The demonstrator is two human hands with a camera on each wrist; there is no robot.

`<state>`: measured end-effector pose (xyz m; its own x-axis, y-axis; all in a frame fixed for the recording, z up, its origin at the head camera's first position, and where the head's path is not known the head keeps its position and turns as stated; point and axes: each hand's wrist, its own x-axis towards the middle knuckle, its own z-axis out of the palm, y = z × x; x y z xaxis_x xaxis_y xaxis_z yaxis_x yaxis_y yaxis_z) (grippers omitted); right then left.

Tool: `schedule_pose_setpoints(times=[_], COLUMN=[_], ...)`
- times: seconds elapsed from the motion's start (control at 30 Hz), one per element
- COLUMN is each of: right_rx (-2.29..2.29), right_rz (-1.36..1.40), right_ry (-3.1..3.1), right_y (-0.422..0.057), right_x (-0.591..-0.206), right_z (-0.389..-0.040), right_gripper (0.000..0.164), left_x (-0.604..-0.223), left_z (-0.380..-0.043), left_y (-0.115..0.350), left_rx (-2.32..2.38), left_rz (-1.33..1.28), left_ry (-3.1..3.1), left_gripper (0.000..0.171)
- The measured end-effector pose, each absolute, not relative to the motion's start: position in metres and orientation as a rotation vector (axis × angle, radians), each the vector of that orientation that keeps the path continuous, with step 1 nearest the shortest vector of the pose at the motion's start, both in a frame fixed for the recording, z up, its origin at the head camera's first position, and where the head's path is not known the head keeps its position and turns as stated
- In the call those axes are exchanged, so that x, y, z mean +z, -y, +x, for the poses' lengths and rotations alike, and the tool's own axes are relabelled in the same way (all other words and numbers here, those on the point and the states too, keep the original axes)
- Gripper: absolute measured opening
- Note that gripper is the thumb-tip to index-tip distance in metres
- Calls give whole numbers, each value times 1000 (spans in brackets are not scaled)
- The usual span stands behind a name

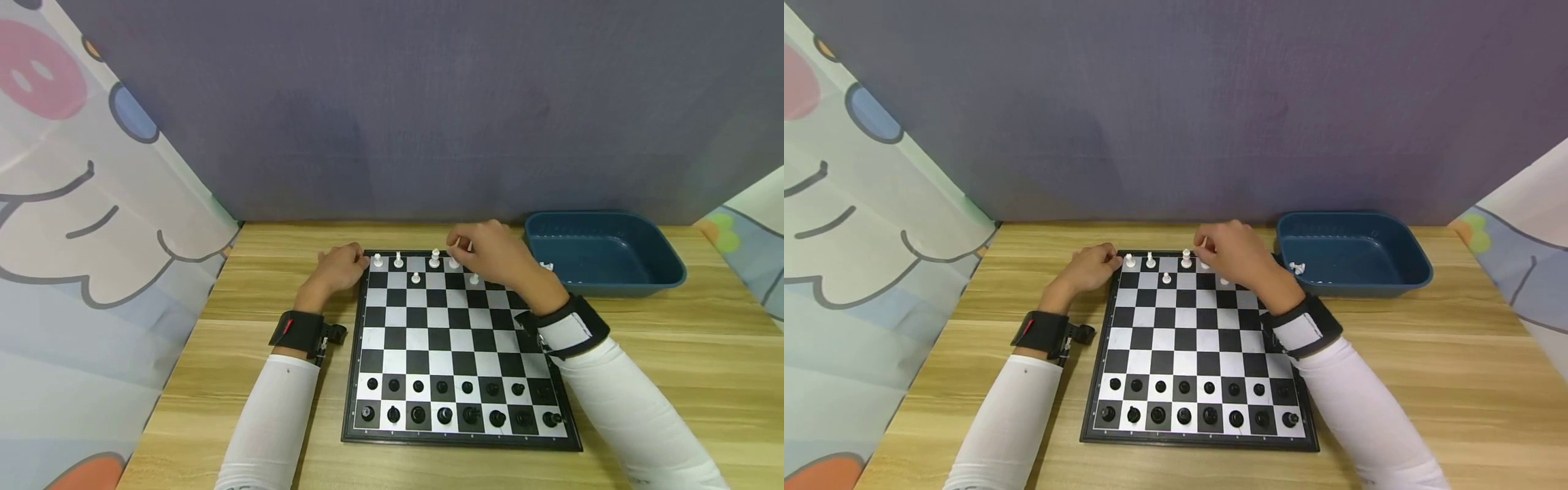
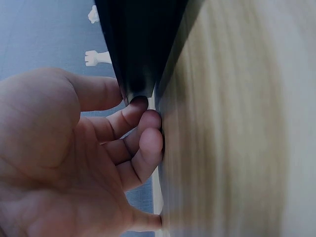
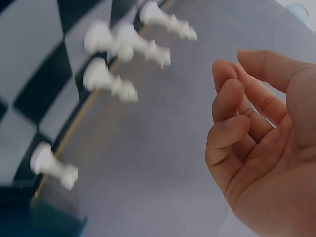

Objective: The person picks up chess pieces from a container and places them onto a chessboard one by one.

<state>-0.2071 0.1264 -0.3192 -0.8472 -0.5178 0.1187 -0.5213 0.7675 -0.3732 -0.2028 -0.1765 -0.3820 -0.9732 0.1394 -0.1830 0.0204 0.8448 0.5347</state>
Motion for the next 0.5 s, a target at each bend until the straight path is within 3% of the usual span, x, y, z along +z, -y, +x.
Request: schedule_pose_setpoints(times=[0.5], right_rx=[870], right_rz=[469], right_ry=[2803], right_y=[-210], right_x=[-304], right_z=[-208], right_gripper=[24], left_x=[-381], left_z=[-201], left_y=[178], left_rx=[817], left_rz=[138], left_ry=[-2811], left_gripper=[24])
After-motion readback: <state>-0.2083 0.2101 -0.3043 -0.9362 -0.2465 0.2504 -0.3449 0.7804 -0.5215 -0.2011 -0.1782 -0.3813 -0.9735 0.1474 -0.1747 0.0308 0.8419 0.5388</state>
